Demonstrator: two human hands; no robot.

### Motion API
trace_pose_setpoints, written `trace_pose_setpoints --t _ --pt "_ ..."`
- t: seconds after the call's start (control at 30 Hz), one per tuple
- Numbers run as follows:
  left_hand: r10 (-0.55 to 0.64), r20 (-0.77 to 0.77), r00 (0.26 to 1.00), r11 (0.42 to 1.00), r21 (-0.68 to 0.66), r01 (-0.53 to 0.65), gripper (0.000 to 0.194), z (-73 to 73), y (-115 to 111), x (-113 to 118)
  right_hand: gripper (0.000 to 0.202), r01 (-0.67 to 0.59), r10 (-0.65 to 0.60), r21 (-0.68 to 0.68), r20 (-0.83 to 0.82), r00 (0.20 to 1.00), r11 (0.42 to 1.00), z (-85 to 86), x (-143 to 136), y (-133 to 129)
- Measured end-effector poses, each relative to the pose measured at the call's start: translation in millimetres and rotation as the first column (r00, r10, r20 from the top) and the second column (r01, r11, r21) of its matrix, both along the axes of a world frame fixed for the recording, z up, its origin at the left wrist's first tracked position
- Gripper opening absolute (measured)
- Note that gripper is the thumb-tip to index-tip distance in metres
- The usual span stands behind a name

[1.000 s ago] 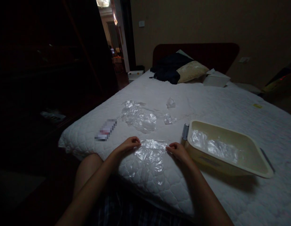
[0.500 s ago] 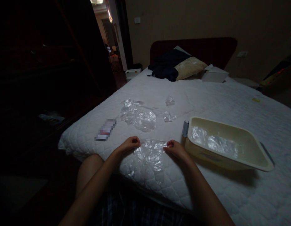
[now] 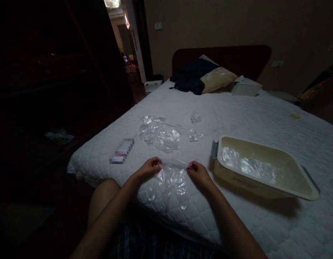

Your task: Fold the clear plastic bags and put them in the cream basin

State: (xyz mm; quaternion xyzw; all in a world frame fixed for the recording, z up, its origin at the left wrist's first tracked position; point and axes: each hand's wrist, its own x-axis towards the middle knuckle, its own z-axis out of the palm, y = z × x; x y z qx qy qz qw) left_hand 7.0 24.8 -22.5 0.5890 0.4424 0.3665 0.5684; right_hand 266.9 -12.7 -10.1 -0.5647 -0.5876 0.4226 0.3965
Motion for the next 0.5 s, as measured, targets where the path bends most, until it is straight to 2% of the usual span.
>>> trace_pose_setpoints --t 0.17,0.27,0.33,0.4,0.5 --pt "0.126 -0.024 0.992 0.986 0.110 -0.123 0.014 -10.3 -1.5 1.3 0.012 -0.006 -0.021 0.164 0.168 0.985 0.986 4.9 1.1 -8.1" --pt "0.133 -0.041 0.990 0.981 0.148 -0.126 0.011 -10.5 -2.1 0.5 0.007 -0.106 0.003 0.268 0.361 0.932 0.958 12.2 3.4 -15.1" --pt "0.137 -0.059 0.989 0.975 0.183 -0.124 0.010 -7.5 -2.3 -0.4 0.010 -0.217 0.032 0.309 0.510 0.860 0.926 16.3 5.9 -19.5" --pt "0.138 -0.082 0.987 0.974 0.191 -0.120 0.010 -4.0 -2.7 -1.1 0.016 -0.335 0.041 0.331 0.655 0.755 0.882 17.8 9.4 -22.3" --pt "0.107 -0.112 0.988 0.985 0.146 -0.090 0.010 -1.6 -4.6 -0.9 0.021 -0.509 -0.011 0.362 0.823 0.568 0.781 16.0 15.0 -22.9"
